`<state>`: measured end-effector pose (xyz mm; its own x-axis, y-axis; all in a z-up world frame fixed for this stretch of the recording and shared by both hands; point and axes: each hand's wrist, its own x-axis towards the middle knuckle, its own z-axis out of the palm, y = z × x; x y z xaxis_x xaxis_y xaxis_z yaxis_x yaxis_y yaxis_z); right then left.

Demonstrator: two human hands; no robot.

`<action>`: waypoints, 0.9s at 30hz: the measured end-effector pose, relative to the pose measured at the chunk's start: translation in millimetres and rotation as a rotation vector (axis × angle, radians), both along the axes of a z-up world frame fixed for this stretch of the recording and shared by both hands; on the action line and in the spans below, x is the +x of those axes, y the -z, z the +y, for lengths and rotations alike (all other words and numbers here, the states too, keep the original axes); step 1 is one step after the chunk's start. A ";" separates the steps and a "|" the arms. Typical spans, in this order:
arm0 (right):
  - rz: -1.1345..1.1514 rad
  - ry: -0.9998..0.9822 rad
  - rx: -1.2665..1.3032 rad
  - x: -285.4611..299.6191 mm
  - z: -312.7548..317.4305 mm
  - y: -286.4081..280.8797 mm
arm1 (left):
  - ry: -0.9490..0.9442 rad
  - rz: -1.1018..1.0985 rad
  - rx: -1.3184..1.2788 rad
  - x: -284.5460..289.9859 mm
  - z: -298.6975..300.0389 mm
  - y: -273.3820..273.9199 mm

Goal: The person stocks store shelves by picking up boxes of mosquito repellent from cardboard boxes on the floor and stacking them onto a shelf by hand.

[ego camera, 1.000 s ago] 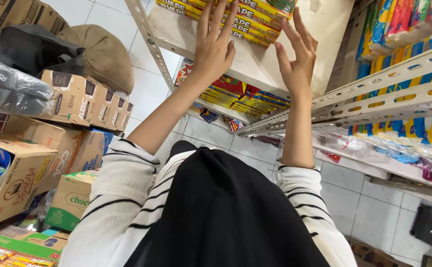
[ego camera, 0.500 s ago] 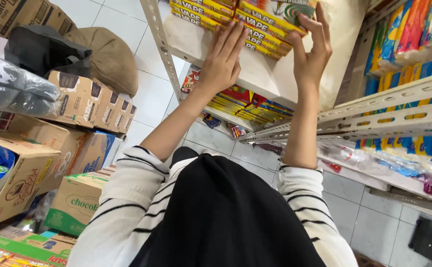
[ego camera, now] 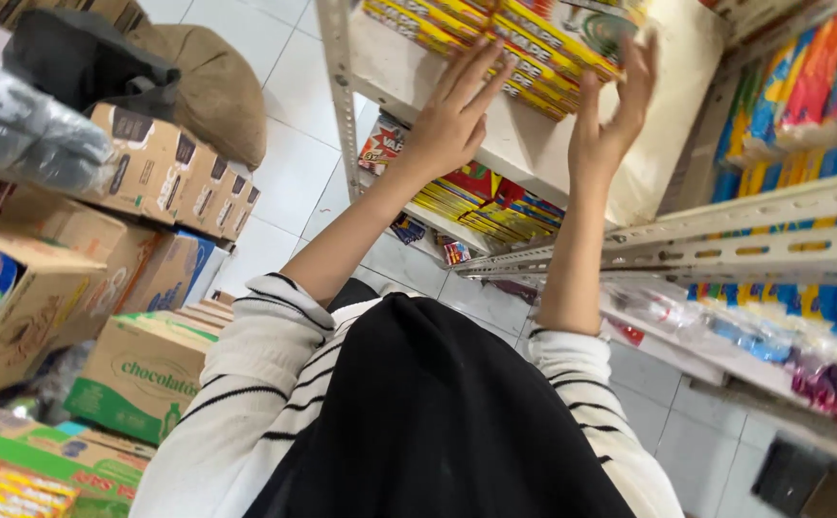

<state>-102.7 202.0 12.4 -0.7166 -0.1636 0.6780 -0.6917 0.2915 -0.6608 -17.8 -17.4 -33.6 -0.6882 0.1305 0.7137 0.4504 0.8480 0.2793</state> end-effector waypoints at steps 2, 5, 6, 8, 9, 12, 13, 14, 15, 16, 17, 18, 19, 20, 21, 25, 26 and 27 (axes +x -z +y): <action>-0.058 0.151 -0.090 28.2 -6.1 10.8 | 0.117 -0.077 0.192 14.6 -4.1 3.5; 0.107 0.115 -0.235 76.4 -28.9 23.4 | 0.229 -0.010 0.343 54.8 -16.4 2.8; 0.081 0.120 -0.197 96.4 -38.0 29.6 | 0.171 -0.043 0.386 75.5 -19.7 5.0; 0.136 -0.030 -0.220 120.1 -61.0 48.5 | 0.155 -0.273 0.601 112.9 -27.4 17.8; 0.104 -0.130 -0.242 137.1 -66.7 59.6 | 0.089 -0.250 0.579 132.4 -31.7 27.5; 0.050 -0.269 -0.099 168.2 -99.2 82.1 | -0.099 -0.247 0.521 192.8 -52.0 54.0; 0.028 -0.334 -0.057 177.3 -112.9 83.1 | -0.155 -0.282 0.503 213.9 -62.5 58.7; 0.010 -0.398 -0.013 188.9 -122.3 82.5 | -0.255 -0.283 0.526 238.7 -66.1 63.4; -0.017 -0.458 0.049 200.7 -130.1 83.1 | -0.352 -0.294 0.567 265.4 -65.1 69.7; -0.064 -0.518 0.058 207.4 -151.7 85.2 | -0.410 -0.336 0.642 286.4 -81.1 74.7; -0.127 -0.574 0.095 218.9 -161.0 88.2 | -0.463 -0.390 0.744 312.0 -83.0 82.0; -0.190 -0.629 0.135 230.4 -166.4 90.0 | -0.511 -0.442 0.850 336.0 -78.9 88.7; -0.188 -0.700 0.137 243.3 -178.9 90.7 | -0.571 -0.402 0.852 360.6 -78.9 92.7; -0.186 -0.771 0.139 255.3 -190.1 89.0 | -0.631 -0.362 0.853 383.3 -75.2 95.3; -0.190 -0.842 0.129 272.7 -205.2 88.6 | -0.695 -0.328 0.840 409.6 -77.9 96.2; -0.158 -1.025 0.199 347.9 -243.9 81.8 | -0.891 -0.246 0.891 499.9 -71.2 96.9; -0.192 -1.073 0.230 368.9 -246.4 80.2 | -0.943 -0.214 0.904 522.2 -64.4 95.4; -0.214 -1.126 0.229 393.5 -263.9 77.9 | -1.001 -0.171 0.883 548.1 -74.4 90.0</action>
